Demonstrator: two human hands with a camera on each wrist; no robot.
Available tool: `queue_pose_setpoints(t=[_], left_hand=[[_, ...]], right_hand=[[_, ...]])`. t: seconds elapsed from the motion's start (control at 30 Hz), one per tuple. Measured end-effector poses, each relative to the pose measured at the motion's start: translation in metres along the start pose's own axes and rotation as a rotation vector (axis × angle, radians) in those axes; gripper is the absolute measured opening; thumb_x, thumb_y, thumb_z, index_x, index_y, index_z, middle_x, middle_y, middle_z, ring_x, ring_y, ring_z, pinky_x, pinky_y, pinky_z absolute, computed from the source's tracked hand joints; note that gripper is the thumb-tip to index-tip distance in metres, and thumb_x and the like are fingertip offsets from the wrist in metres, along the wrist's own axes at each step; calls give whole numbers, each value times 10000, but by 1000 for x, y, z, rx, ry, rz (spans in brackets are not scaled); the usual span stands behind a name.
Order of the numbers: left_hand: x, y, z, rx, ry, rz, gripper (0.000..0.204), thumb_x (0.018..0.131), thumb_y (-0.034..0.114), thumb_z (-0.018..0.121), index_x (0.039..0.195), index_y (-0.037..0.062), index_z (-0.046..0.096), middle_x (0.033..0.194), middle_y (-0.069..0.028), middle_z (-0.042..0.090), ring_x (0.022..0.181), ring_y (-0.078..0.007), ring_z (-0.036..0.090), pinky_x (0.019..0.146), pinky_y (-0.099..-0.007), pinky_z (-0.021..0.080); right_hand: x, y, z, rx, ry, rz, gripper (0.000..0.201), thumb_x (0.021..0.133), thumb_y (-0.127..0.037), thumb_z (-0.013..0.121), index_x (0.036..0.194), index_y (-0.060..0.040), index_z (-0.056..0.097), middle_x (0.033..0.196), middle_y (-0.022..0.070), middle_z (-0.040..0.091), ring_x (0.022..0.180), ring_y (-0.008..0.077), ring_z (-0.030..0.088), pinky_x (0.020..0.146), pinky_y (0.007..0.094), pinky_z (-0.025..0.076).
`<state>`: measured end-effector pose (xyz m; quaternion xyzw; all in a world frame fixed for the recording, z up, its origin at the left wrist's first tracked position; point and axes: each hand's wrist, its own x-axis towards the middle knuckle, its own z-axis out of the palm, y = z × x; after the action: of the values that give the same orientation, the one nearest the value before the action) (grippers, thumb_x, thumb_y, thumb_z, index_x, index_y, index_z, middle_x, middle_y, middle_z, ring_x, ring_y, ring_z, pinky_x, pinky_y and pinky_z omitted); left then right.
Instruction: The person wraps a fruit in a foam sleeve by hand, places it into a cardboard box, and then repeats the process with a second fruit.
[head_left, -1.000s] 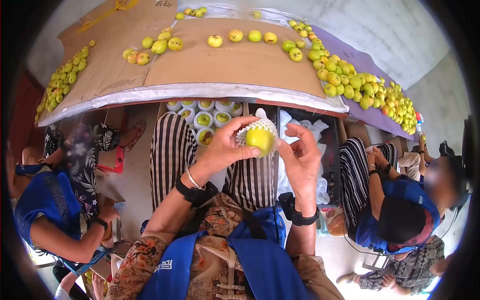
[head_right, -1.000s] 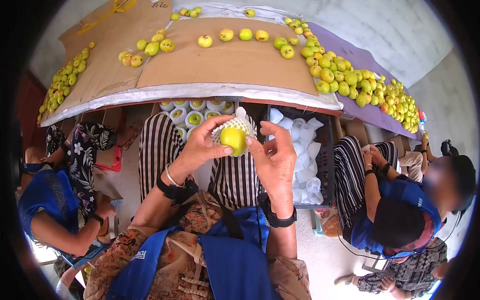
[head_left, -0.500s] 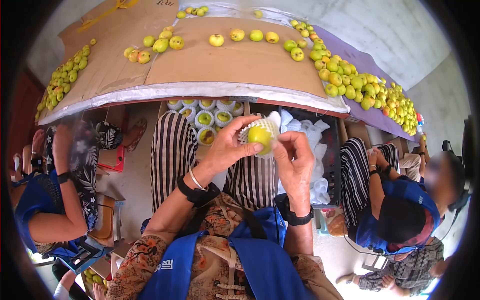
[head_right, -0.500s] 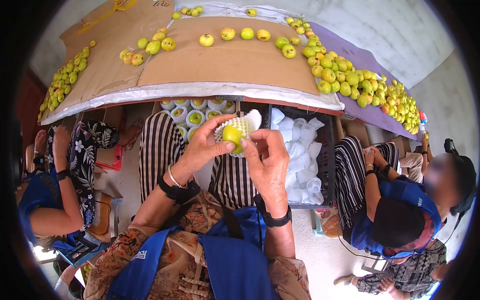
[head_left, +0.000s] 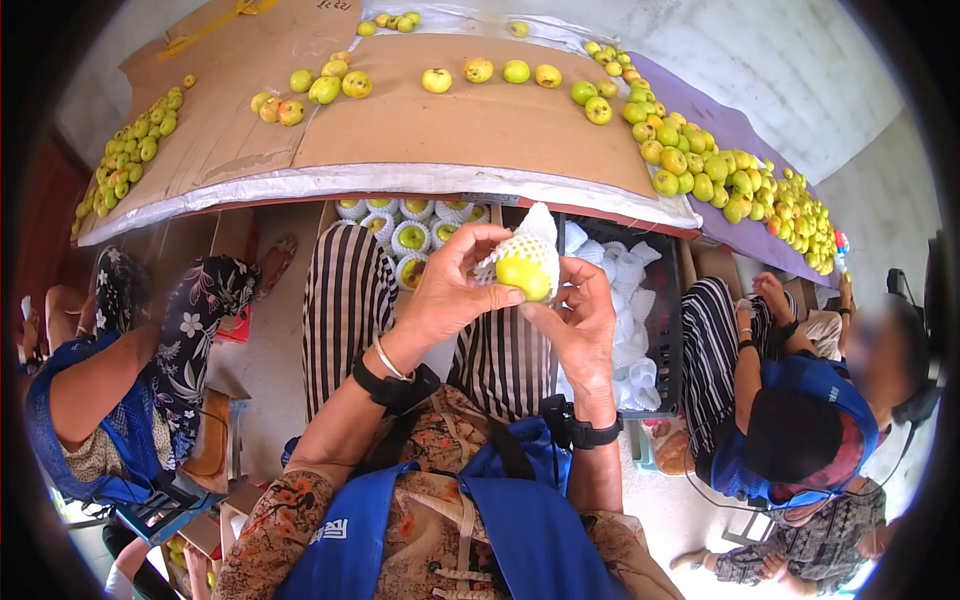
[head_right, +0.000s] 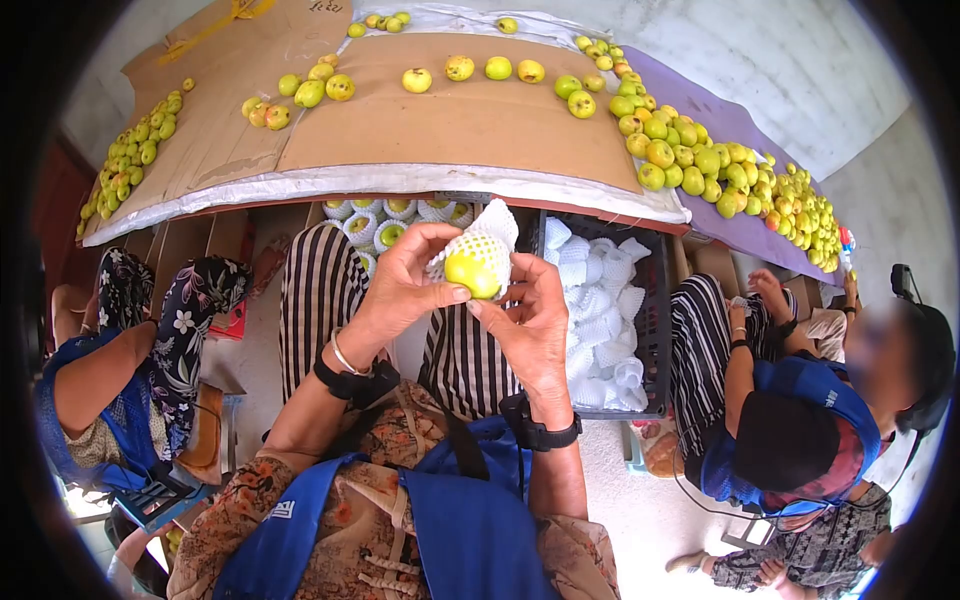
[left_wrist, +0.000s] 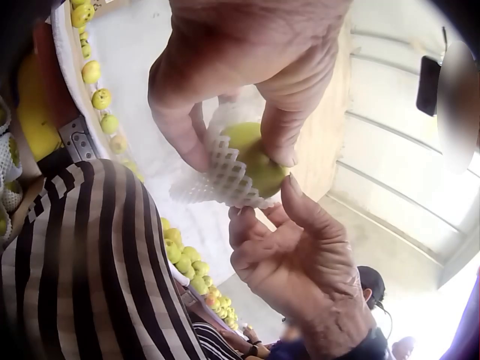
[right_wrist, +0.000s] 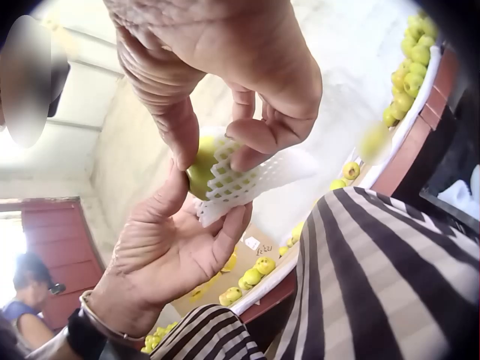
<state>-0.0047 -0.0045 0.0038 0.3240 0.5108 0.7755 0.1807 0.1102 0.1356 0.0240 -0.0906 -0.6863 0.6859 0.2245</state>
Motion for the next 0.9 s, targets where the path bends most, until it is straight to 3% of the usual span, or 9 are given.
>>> queue_pose_setpoints(t=[0.17, 0.27, 0.47, 0.57, 0.9], left_hand=[[-1, -11, -2, 52, 69, 45, 567, 744, 94, 856, 1188, 44, 508, 1135, -53, 595, 1097, -162, 583, 940, -326, 498], [-2, -7, 2, 35, 64, 15, 542, 769, 99, 841, 1185, 47, 498, 1171, -60, 564, 1169, -200, 551, 985, -357, 471], [-3, 6, 8, 18, 22, -41, 476, 799, 91, 815, 1147, 72, 490, 1221, -64, 528, 1183, -203, 541, 959, -348, 502], [-3, -7, 4, 23, 23, 42, 469, 804, 73, 802, 1150, 87, 485, 1214, -64, 528, 1125, -167, 557, 879, -302, 528], [-3, -5, 9, 64, 58, 10, 408, 823, 56, 770, 1092, 91, 465, 1218, -79, 530, 1149, -183, 557, 887, -322, 534]], right_hand=[[1, 4, 0, -32, 18, -12, 584, 759, 93, 761, 1260, -22, 483, 1123, 42, 585, 866, 70, 557, 712, 207, 506], [3, 10, 0, -46, 59, -85, 540, 751, 43, 795, 1204, -35, 511, 1025, 42, 614, 795, 63, 568, 582, 181, 449], [-1, 11, -1, -93, 95, -100, 486, 743, 16, 803, 1136, -60, 526, 922, 14, 593, 779, 53, 559, 566, 186, 420], [-1, 14, -1, -123, 103, -112, 487, 739, 26, 794, 1136, -63, 526, 900, 9, 588, 767, 54, 556, 564, 186, 424], [0, 14, 0, -110, 131, -115, 472, 733, 40, 797, 1113, -63, 538, 892, 4, 577, 751, 53, 551, 557, 184, 430]])
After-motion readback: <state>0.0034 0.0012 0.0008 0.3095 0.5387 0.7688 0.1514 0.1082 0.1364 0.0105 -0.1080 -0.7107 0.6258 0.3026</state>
